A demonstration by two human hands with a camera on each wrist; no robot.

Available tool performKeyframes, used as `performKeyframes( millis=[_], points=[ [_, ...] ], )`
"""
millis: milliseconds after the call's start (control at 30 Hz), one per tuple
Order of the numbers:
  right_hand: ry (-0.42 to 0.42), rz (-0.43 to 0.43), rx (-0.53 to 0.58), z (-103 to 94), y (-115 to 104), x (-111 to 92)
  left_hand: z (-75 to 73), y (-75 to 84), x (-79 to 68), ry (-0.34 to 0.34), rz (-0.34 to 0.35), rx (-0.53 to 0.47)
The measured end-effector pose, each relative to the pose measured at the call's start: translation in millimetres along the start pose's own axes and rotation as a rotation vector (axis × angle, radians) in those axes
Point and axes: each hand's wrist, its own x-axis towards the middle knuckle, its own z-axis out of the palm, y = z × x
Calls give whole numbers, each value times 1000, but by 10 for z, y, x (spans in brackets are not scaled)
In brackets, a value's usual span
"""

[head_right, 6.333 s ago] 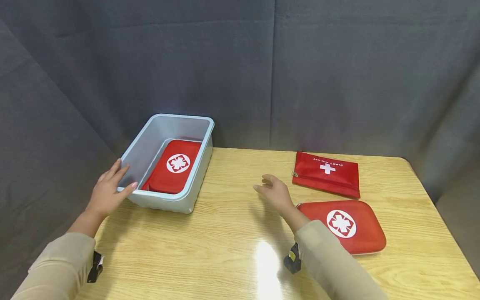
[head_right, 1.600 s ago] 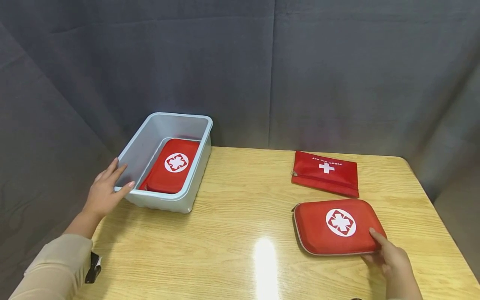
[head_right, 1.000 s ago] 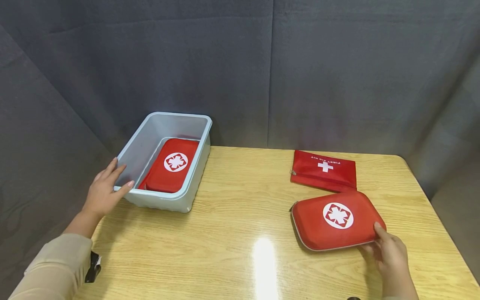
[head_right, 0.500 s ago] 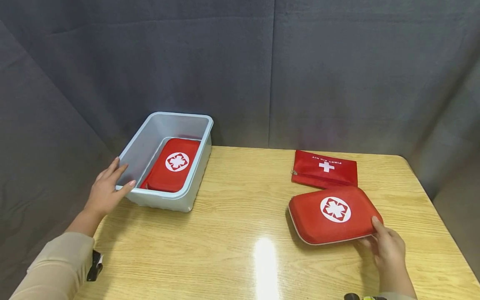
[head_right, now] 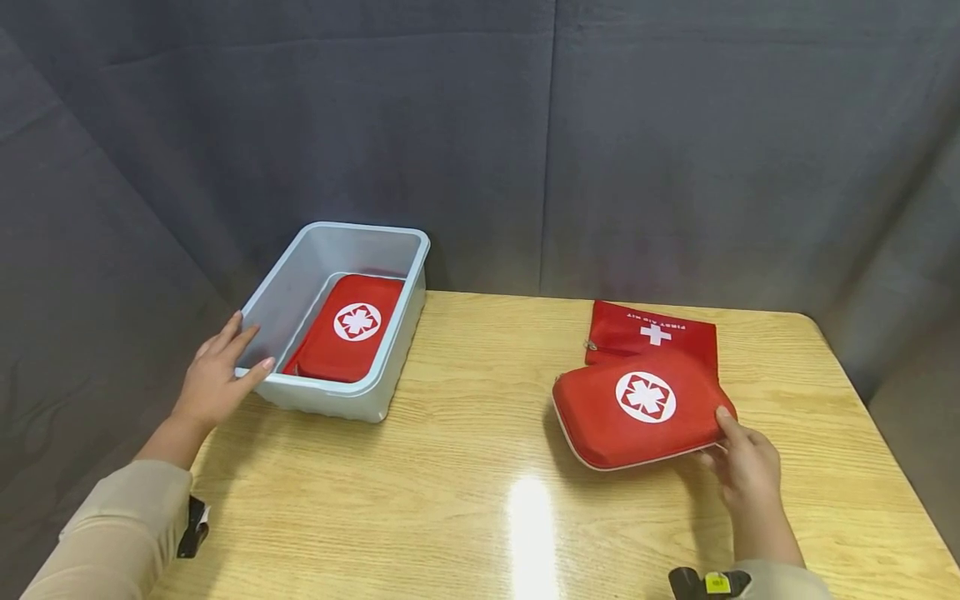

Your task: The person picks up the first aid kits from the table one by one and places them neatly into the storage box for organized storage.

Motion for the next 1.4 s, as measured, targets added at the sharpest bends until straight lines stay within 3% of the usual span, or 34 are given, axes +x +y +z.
performKeyframes(
  millis=[133,267,333,500,567,800,833,933,1033,1100,1400],
  points=[
    [56,8,-34,283,-101,-217,-2,11,1,2,6,10],
    [41,37,-3,568,-226,-443,-9,19,0,4,8,19],
    [42,34,-10,634,-227,-442,-14,23,-1,4,9,24],
    [-3,-15,-38,573,-48,-78,-13,27,-1,8,15,27],
    [-31,-27,-27,616,-36,-21,-8,23,-3,11,18,29],
    [-118,-45,87,1135,-280,-500,-1,9,-3,18,20,34],
    [-156,-56,121,1103,-240,-418,-4,13,0,17,20,35],
    [-142,-52,127,1184,-245,-405,-12,23,1,13,22,35],
    [-155,-47,162,1298,-278,-445,-16,19,-1,11,23,33],
    [-126,-37,152,1452,-358,-587,-11,14,-1,13,23,33],
    [-160,-33,152,1795,-362,-601,-1,8,2,9,12,33]
  ],
)
